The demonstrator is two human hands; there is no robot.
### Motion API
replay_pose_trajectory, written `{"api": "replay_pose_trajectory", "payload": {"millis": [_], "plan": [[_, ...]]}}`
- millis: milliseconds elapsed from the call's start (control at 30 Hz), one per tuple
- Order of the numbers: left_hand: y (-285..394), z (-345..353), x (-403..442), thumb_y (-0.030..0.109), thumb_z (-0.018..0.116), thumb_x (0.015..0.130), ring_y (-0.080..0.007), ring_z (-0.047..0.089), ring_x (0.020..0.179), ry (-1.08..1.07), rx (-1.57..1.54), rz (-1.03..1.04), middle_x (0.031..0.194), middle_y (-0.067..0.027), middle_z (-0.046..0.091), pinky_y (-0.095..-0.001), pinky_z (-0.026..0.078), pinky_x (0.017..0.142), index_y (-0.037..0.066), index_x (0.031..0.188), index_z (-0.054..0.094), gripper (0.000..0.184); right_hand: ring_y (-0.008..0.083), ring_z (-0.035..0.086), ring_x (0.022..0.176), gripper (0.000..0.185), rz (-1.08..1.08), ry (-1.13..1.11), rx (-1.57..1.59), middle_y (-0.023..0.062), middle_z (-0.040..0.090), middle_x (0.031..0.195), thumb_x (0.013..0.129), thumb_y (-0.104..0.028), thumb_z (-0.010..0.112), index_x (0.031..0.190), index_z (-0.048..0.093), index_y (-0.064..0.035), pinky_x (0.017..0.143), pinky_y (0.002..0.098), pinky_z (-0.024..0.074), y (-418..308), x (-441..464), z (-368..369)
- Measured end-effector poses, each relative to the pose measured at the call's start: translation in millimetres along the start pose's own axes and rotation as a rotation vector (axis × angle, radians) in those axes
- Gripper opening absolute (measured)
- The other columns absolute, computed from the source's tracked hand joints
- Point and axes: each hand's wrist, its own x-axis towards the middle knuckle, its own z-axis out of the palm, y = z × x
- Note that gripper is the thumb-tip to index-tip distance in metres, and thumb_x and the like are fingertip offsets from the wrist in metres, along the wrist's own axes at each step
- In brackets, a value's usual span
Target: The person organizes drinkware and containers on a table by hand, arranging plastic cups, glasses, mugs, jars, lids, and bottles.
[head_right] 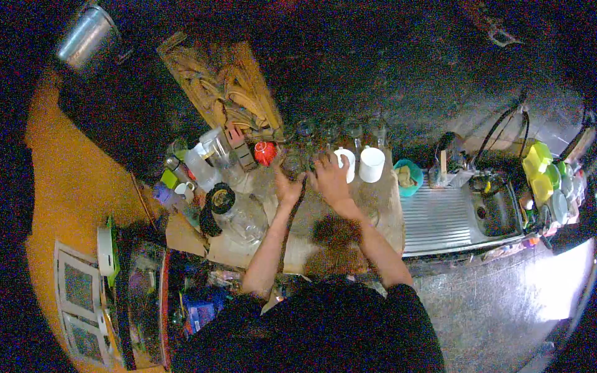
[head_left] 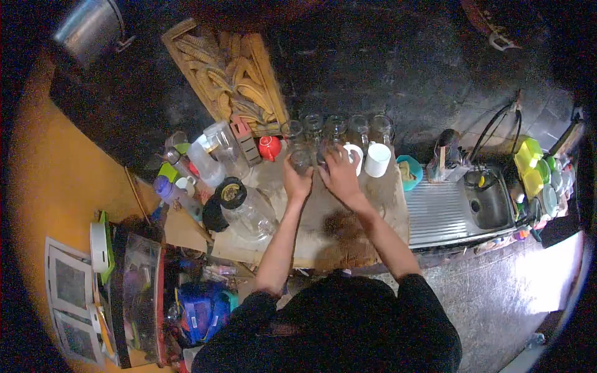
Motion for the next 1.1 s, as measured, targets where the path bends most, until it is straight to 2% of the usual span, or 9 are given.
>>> {"api": "replay_pose_trajectory", "payload": {"millis": [167, 433, 533, 567, 700, 767, 900, 1033, 1100], "plan": [[22, -1, 1, 0.019, 0.094, 0.072, -0.0418, 0.058, 0.128, 0.063, 0.090, -0.034, 0.134, -0.0244, 0.061, -0.0456, 0.046, 0.108, 0.000, 0.139, 0.047, 0.083, 0.0294, 0.053, 0.132, 0.039, 0.256, -0.077, 0.317, 0.0094, 0.068, 0.125, 0.087, -0.023, 0.075, 0.123, 0.067, -0.0112, 0.112, 0.0536, 0.0299, -22, -43, -52], [22, 5, -2, 0.018, 0.093, 0.073, -0.0433, 0.054, 0.131, 0.000, 0.052, -0.152, 0.140, -0.0246, 0.057, -0.0458, 0.045, 0.110, 0.000, 0.144, 0.044, 0.088, 0.0332, 0.062, 0.119, 0.043, 0.190, -0.126, 0.649, 0.0100, 0.069, 0.125, 0.079, -0.016, 0.080, 0.120, 0.070, -0.0117, 0.106, 0.0473, 0.0417, -18, -103, -91], [42, -9, -23, 0.015, 0.089, 0.078, -0.0447, 0.053, 0.132, 0.084, 0.263, 0.131, 0.142, -0.0249, 0.056, -0.0477, 0.045, 0.109, 0.000, 0.150, 0.038, 0.090, 0.0365, 0.064, 0.115, 0.042, 0.316, -0.114, 0.895, 0.0116, 0.070, 0.120, 0.079, -0.013, 0.077, 0.121, 0.069, -0.0102, 0.100, 0.0443, 0.0489, -15, -121, -96], [61, -20, -38, 0.014, 0.086, 0.080, -0.0437, 0.054, 0.132, 0.058, 0.237, 0.179, 0.143, -0.0253, 0.055, -0.0468, 0.046, 0.108, -0.001, 0.151, 0.038, 0.087, 0.0369, 0.066, 0.112, 0.042, 0.495, -0.167, 0.971, 0.0117, 0.072, 0.116, 0.078, -0.007, 0.076, 0.119, 0.070, -0.0095, 0.097, 0.0421, 0.0520, -15, -123, -102], [108, -89, -98, 0.009, 0.079, 0.086, -0.0374, 0.058, 0.128, -0.144, -0.024, 0.165, 0.144, -0.0233, 0.056, -0.0424, 0.051, 0.101, 0.001, 0.146, 0.047, 0.068, 0.0339, 0.067, 0.109, 0.044, 0.394, -0.214, 0.669, 0.0127, 0.073, 0.112, 0.076, -0.003, 0.076, 0.119, 0.069, -0.0067, 0.096, 0.0413, 0.0527, 1, -134, -99], [113, -117, -126, 0.005, 0.075, 0.089, -0.0330, 0.066, 0.113, -0.213, -0.038, 0.245, 0.128, -0.0183, 0.068, -0.0371, 0.054, 0.092, 0.002, 0.128, 0.064, 0.040, 0.0336, 0.070, 0.103, 0.040, 0.574, -0.329, 0.749, 0.0138, 0.073, 0.110, 0.080, -0.002, 0.073, 0.119, 0.070, -0.0064, 0.091, 0.0388, 0.0546, 1, -141, -95], [122, -154, -161, 0.002, 0.073, 0.089, -0.0245, 0.072, 0.085, -0.046, -0.098, -0.018, 0.093, -0.0106, 0.075, -0.0318, 0.055, 0.078, 0.002, 0.096, 0.073, 0.007, 0.0246, 0.071, 0.090, 0.019, 0.411, -0.226, 0.848, 0.0140, 0.074, 0.096, 0.094, -0.010, 0.069, 0.112, 0.073, -0.0030, 0.082, 0.0369, 0.0564, -24, -141, -81], [112, -186, -175, 0.001, 0.072, 0.089, -0.0217, 0.070, 0.080, 0.127, 0.030, 0.188, 0.087, -0.0090, 0.074, -0.0314, 0.054, 0.074, 0.002, 0.095, 0.073, 0.006, 0.0269, 0.071, 0.094, 0.021, 0.319, -0.416, 0.924, 0.0141, 0.074, 0.099, 0.097, -0.013, 0.070, 0.115, 0.071, -0.0023, 0.085, 0.0377, 0.0563, -67, -114, -80], [97, -213, -180, 0.000, 0.072, 0.087, -0.0235, 0.069, 0.095, 0.274, 0.240, 0.129, 0.104, -0.0136, 0.071, -0.0345, 0.053, 0.082, 0.000, 0.112, 0.067, 0.025, 0.0277, 0.071, 0.096, 0.026, 0.338, -0.567, 0.908, 0.0142, 0.073, 0.100, 0.097, -0.014, 0.070, 0.120, 0.069, -0.0024, 0.086, 0.0381, 0.0561, -97, -98, -77]]}}
